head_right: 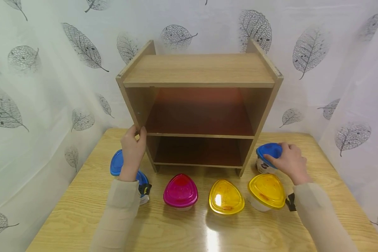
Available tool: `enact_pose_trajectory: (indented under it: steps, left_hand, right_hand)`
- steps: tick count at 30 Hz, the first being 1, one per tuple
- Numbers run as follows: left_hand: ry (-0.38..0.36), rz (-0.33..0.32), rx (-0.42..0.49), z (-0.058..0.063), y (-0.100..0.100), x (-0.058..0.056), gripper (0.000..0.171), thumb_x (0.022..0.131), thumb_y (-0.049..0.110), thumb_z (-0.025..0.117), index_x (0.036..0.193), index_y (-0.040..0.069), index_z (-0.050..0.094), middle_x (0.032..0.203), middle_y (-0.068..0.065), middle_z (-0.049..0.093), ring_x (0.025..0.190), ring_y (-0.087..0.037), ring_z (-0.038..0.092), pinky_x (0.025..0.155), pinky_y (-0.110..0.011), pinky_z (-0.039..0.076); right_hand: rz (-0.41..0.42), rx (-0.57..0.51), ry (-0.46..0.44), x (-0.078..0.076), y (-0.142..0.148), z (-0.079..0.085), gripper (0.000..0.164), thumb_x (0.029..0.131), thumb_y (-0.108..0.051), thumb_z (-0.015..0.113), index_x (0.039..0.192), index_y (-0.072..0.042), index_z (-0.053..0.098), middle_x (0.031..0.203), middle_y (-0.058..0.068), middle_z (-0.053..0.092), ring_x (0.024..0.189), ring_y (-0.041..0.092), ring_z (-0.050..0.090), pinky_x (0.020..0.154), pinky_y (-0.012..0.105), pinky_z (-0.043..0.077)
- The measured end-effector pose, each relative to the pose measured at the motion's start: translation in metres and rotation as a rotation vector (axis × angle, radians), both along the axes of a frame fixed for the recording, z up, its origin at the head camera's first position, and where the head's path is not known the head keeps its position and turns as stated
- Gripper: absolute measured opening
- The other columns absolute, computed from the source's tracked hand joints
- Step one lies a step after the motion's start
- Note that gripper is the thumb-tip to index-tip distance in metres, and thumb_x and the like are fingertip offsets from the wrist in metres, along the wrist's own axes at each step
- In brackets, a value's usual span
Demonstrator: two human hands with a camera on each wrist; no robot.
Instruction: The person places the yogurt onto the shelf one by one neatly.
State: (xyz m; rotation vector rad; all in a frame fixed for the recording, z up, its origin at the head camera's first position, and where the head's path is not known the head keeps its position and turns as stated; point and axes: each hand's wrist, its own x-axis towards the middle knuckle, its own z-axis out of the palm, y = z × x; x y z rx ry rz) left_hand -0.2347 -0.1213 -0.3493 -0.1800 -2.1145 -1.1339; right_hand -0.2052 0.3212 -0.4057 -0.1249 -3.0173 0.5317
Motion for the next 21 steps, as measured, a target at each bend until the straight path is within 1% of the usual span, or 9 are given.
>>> enact_pose_trajectory:
  steps: [6,9,15,18,21]
  left_hand:
    - [0.007,0.001,-0.006,-0.0013,-0.0005,-0.0007,0.021,0.088,0.01,0.051,0.084,-0.009,0.059,0.086,-0.021,0.062,0.07,-0.028,0.06,0.058,-0.037,0.051]
    - [0.01,-0.001,-0.006,-0.0012,-0.0005,-0.0006,0.021,0.088,0.01,0.051,0.085,-0.009,0.06,0.087,-0.021,0.062,0.07,-0.028,0.06,0.058,-0.037,0.051]
    - [0.007,0.003,-0.011,-0.0003,-0.0002,-0.0008,0.021,0.088,0.01,0.051,0.085,-0.009,0.059,0.086,-0.021,0.062,0.071,-0.028,0.06,0.059,-0.037,0.051]
    - [0.005,0.007,-0.012,-0.0007,-0.0005,-0.0007,0.021,0.088,0.011,0.051,0.084,-0.008,0.059,0.086,-0.021,0.062,0.07,-0.028,0.059,0.058,-0.037,0.051]
    - [-0.001,0.005,-0.01,-0.0012,-0.0004,-0.0005,0.021,0.088,0.011,0.051,0.086,-0.008,0.06,0.087,-0.021,0.062,0.072,-0.028,0.06,0.059,-0.037,0.051]
  right_hand:
    - [0.065,-0.037,-0.017,0.0003,0.0035,0.002,0.074,0.081,-0.043,0.055,0.124,0.011,0.03,0.117,0.04,0.03,0.1,0.055,0.031,0.068,0.069,0.031]
    - [0.09,-0.048,-0.019,-0.0001,0.0041,0.0017,0.071,0.082,-0.037,0.056,0.125,0.012,0.029,0.118,0.04,0.029,0.102,0.054,0.031,0.07,0.069,0.031]
    - [0.091,-0.105,-0.015,-0.002,0.0032,0.0008,0.065,0.083,-0.025,0.053,0.126,0.016,0.026,0.119,0.04,0.029,0.102,0.054,0.03,0.075,0.067,0.031]
    - [0.061,-0.122,0.006,-0.0015,0.0008,0.001,0.064,0.084,-0.026,0.05,0.126,0.016,0.026,0.119,0.04,0.028,0.103,0.054,0.029,0.075,0.067,0.03]
    - [0.017,-0.1,0.031,-0.0006,-0.0008,0.0003,0.07,0.085,-0.037,0.051,0.125,0.015,0.027,0.118,0.04,0.028,0.103,0.054,0.027,0.072,0.068,0.029]
